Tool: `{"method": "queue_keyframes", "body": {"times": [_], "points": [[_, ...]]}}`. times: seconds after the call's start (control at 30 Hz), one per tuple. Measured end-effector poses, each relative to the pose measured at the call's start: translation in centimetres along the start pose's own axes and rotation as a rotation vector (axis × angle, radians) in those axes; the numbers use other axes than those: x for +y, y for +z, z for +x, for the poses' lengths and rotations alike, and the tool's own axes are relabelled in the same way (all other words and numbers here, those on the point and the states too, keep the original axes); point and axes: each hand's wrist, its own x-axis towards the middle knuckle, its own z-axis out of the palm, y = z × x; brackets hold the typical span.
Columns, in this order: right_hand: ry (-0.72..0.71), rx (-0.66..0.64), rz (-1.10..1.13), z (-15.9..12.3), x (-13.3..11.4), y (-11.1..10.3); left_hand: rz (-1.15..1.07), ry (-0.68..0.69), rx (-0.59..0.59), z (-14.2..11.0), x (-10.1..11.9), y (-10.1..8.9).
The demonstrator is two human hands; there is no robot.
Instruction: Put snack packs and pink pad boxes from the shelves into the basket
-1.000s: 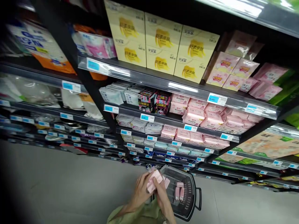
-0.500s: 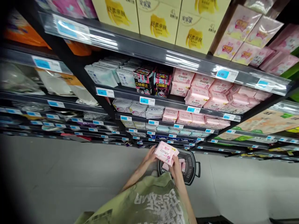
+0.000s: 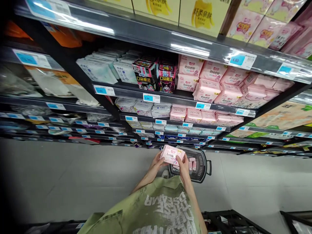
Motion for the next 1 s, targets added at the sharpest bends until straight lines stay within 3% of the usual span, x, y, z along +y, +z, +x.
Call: {"method": "queue_keyframes", "body": {"times": [0.33, 1.0], "points": [[0.017, 0.005, 0.006, 0.1, 1.6, -0.4, 0.036, -0.003, 0.011, -0.6, 0.0, -0.4], [0.025, 0.041, 0.026, 0.2, 1.6, -0.5, 0.010, -0.026, 0.053, -0.3, 0.0, -0.3]]}}
